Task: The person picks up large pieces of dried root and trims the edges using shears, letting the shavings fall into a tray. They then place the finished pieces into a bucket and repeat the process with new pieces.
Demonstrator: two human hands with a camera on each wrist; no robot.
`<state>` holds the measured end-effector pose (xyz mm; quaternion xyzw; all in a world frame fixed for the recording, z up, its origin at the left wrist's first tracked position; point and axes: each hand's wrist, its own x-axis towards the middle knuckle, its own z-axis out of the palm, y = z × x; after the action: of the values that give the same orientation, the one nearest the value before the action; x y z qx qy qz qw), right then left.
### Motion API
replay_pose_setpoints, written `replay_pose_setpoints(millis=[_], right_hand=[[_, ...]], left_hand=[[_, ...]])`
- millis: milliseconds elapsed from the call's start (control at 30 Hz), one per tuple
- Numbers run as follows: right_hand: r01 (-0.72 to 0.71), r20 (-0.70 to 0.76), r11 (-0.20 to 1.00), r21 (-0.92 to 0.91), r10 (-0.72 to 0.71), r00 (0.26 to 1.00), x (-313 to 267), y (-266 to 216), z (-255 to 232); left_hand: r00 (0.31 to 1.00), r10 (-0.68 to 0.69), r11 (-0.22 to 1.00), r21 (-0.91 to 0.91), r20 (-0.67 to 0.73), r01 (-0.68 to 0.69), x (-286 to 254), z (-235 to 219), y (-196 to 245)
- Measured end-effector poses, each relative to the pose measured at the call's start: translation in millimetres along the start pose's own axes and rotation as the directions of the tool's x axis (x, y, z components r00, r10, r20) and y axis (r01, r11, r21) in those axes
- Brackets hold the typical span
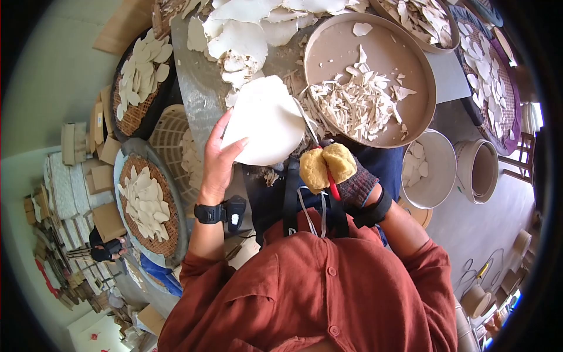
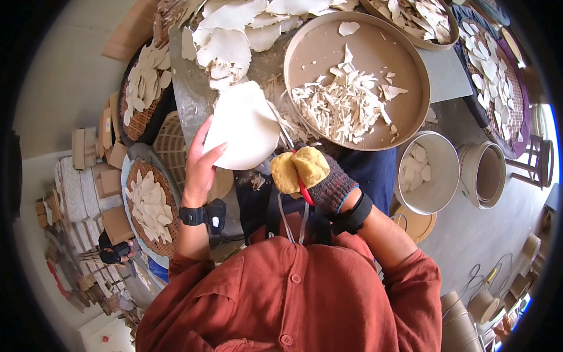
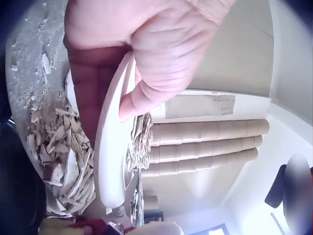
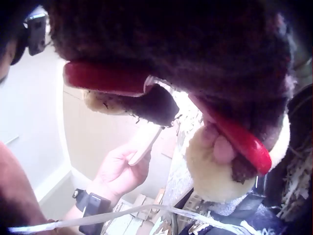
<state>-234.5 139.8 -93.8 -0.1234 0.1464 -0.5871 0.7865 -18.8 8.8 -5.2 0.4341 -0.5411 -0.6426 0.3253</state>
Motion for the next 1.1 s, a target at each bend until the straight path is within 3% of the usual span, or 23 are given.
replay_pose_setpoints(millis=[33, 133, 233, 333, 500, 567, 633, 667, 767, 800, 833, 867, 900, 933, 1033, 1100], right_hand=[[-0.044, -0.015, 0.996, 0.081, 0.045, 0.999, -1, -4, 5], [-0.007, -0.026, 0.983, -0.185, 0.002, 1.0, -3, -5, 10], [-0.036, 0.004, 0.998, -0.043, 0.036, 0.999, -2, -3, 8], [-0.064, -0.039, 0.997, -0.034, 0.062, 0.997, -4, -2, 9], [-0.07, -0.129, 0.909, -0.412, 0.018, 0.992, -14, -7, 18], [-0.068, -0.13, 0.9, -0.43, 0.012, 0.991, -13, -7, 13], [-0.053, -0.117, 0.954, -0.296, 0.02, 0.993, -14, -5, 6], [-0.088, -0.109, 0.984, 0.154, 0.106, 0.988, -13, -8, 10], [-0.084, -0.006, 0.986, -0.146, 0.084, 0.996, -13, -14, 1], [-0.077, 0.026, 0.997, -0.014, 0.077, 0.997, -15, -17, 1], [-0.022, 0.107, 0.997, -0.073, 0.03, 0.994, -9, -14, 0], [-0.027, -0.022, 0.948, -0.316, 0.021, 1.0, -11, -9, 3], [-0.001, -0.062, 0.889, -0.457, -0.031, 0.998, -12, -3, 7], [0.007, -0.101, 0.808, -0.59, -0.083, 0.991, -12, 1, 13], [0.167, 0.026, 0.686, -0.709, -0.211, 0.977, -9, 8, 17], [0.186, 0.06, 0.641, -0.745, -0.213, 0.975, -8, 3, 20]], left_hand=[[1.0, -0.008, 1.0, -0.016, 0.006, 0.008, 1, -1, 1], [0.999, -0.027, 0.999, -0.031, 0.042, 0.028, 6, -3, 5], [0.995, -0.041, 0.999, -0.023, 0.087, 0.043, 7, -8, 10], [0.994, -0.043, 0.999, 0.005, 0.104, 0.043, 10, -11, 9], [0.992, -0.077, 0.997, 0.027, 0.096, 0.075, 11, -15, 10], [0.994, -0.065, 0.998, 0.017, 0.085, 0.063, 10, -15, 11], [0.982, -0.156, 0.986, -0.037, 0.109, 0.16, 9, -20, 20], [0.972, -0.199, 0.976, -0.062, 0.121, 0.208, 8, -25, 25], [0.997, -0.038, 0.995, 0.092, 0.073, 0.031, 6, -44, 32], [0.976, 0.17, 0.971, 0.144, 0.132, -0.189, 9, -45, 34], [0.94, 0.327, 0.892, 0.295, 0.102, -0.342, 12, -43, 37], [0.877, 0.471, 0.769, 0.442, 0.097, -0.462, 14, -41, 38], [0.791, 0.6, 0.609, 0.574, 0.118, -0.548, 13, -41, 38], [0.769, 0.622, 0.515, 0.664, 0.146, -0.542, 14, -42, 40], [0.762, 0.629, 0.505, 0.666, 0.152, -0.549, 11, -45, 34], [0.756, 0.646, 0.526, 0.657, 0.105, -0.54, 11, -45, 31]])
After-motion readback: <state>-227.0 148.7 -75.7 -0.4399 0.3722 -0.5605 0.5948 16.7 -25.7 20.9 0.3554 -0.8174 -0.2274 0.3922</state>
